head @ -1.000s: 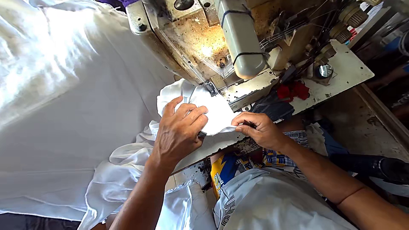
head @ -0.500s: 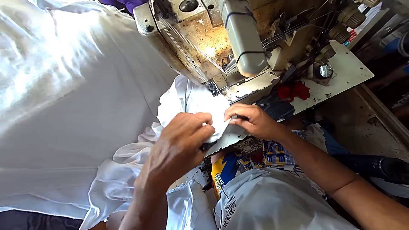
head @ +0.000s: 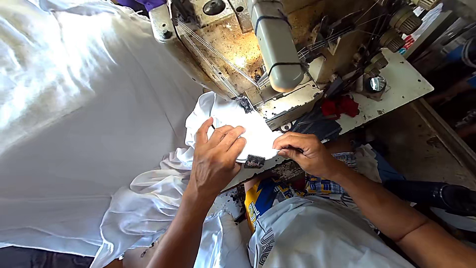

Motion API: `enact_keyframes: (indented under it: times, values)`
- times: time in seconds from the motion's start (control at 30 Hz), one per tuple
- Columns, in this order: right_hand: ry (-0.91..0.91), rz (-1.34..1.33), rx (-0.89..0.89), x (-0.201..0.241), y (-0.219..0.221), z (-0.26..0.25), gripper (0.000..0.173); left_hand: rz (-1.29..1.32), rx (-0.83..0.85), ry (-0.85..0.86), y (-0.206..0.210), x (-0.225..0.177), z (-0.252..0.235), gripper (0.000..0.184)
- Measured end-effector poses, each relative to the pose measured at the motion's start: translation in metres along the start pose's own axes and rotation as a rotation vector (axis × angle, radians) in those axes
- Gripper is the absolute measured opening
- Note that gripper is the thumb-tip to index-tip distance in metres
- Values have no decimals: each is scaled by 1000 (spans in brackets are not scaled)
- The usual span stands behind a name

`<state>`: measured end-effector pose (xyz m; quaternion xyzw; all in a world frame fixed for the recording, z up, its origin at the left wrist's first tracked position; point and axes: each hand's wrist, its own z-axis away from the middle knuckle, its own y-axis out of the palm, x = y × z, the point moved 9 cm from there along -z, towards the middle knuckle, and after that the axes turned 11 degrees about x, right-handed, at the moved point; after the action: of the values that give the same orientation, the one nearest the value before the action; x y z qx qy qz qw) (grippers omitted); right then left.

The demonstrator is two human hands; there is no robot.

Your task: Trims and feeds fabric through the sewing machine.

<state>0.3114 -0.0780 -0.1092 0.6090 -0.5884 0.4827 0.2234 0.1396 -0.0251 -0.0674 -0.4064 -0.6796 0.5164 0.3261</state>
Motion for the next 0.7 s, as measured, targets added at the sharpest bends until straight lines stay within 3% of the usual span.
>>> enact_keyframes:
  times: [0.37, 0.7]
  values:
    - [49, 5, -51, -12, 0, -15, 7, 24, 8, 5, -7, 23, -10, 21]
    - [5, 14, -138, -19, 1, -47, 12, 78, -105, -145, -8, 50, -16, 23]
